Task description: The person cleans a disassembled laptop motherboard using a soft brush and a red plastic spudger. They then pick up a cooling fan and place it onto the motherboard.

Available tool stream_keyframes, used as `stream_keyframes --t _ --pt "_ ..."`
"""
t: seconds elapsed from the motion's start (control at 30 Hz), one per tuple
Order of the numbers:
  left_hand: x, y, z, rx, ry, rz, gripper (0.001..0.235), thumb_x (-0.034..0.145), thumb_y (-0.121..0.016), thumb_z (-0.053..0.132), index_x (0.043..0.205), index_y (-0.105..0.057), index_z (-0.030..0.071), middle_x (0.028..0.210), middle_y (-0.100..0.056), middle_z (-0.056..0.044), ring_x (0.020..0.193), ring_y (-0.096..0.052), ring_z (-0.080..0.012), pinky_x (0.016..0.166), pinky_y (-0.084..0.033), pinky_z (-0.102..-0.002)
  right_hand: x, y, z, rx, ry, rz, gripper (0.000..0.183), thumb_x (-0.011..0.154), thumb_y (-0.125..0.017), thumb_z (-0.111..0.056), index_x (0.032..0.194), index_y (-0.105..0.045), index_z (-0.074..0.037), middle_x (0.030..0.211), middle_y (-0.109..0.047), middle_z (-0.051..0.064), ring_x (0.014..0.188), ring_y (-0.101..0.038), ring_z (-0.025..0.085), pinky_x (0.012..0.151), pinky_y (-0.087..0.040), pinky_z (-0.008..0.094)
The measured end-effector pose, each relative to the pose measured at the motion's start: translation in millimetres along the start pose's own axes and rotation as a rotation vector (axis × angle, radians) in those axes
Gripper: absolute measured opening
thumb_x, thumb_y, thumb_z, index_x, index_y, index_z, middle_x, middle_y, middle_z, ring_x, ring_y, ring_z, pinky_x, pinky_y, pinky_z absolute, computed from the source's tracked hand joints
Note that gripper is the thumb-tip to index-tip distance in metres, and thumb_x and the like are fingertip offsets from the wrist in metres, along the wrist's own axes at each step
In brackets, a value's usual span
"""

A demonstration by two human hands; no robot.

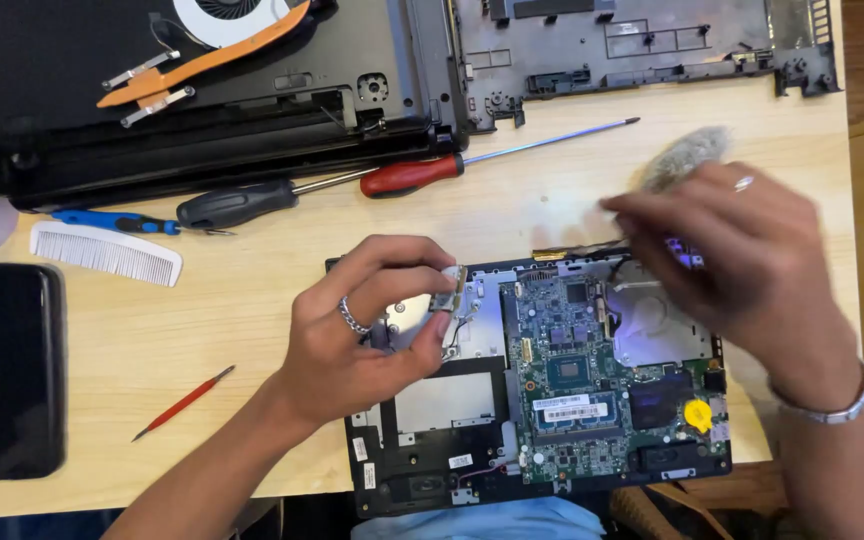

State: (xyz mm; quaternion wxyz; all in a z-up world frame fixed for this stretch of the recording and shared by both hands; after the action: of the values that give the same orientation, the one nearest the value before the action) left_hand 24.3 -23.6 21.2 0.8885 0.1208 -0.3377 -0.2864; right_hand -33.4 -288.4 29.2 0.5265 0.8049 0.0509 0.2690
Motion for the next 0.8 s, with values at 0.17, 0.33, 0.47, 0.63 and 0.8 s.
stream_keyframes --t 0.17,0.33,0.47,0.63,0.8 --pt "-0.6 5.1 -5.2 0.007 0.024 0.042 0.016 0.094 -0.069 0.002 0.107 -0.062 -0.003 0.110 -0.066 -0.020 0.098 -0.072 -0.0309 0.087 -0.062 -0.035 -34.7 34.6 40.4 -0.199 -0.411 -0.003 0.015 0.121 -0.076 -0.004 0.128 -0.068 0.006 0.097 -0.073 0.011 0.078 -0.064 0.021 0.076 -0.052 0.037" --pt "-0.8 6.2 -9.2 0.001 0.048 0.092 0.012 0.096 -0.068 0.002 0.107 -0.063 -0.001 0.108 -0.066 -0.018 0.098 -0.069 -0.0275 0.086 -0.059 -0.034 -87.5 37.4 42.5 -0.309 -0.733 -0.273 0.039 0.102 -0.075 -0.035 0.119 -0.063 -0.003 0.099 -0.073 0.008 0.089 -0.069 0.022 0.072 -0.057 0.036" --pt "-2.9 5.8 -8.7 -0.056 0.033 0.092 0.011 0.100 -0.064 0.006 0.107 -0.063 -0.003 0.108 -0.063 -0.018 0.096 -0.067 -0.0260 0.086 -0.061 -0.032 -123.7 28.8 16.6 -0.401 -0.841 -0.326 0.052 0.095 -0.069 -0.041 0.137 -0.064 -0.011 0.126 -0.061 0.019 0.124 -0.056 0.037 0.087 -0.052 0.053" --pt "-11.6 9.5 -9.4 -0.070 0.010 0.080 0.010 0.100 -0.064 0.004 0.109 -0.062 0.001 0.109 -0.062 -0.016 0.094 -0.065 -0.0246 0.085 -0.061 -0.031 -140.8 28.6 0.0 -0.312 -0.769 -0.051 0.029 0.105 -0.082 -0.019 0.120 -0.073 0.004 0.108 -0.070 0.017 0.089 -0.068 0.024 0.075 -0.057 0.035" --pt "-15.6 10.6 -11.2 -0.082 -0.010 0.059 0.017 0.098 -0.069 0.002 0.113 -0.061 0.003 0.113 -0.063 -0.017 0.099 -0.066 -0.0255 0.085 -0.063 -0.031 -164.4 43.4 26.3 0.000 -0.842 0.136 0.038 0.119 -0.065 -0.009 0.150 -0.053 0.009 0.136 -0.055 0.026 0.115 -0.050 0.031 0.095 -0.038 0.036"
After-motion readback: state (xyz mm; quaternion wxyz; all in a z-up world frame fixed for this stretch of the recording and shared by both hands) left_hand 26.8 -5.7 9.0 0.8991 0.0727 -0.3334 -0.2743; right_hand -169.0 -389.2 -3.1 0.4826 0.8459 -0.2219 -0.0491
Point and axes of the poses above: each hand's wrist, its own x-axis towards the middle knuckle, its own y-axis out of the back of the hand, z = x × y, the point moved 4 cm from there along x, towards the middle knuckle
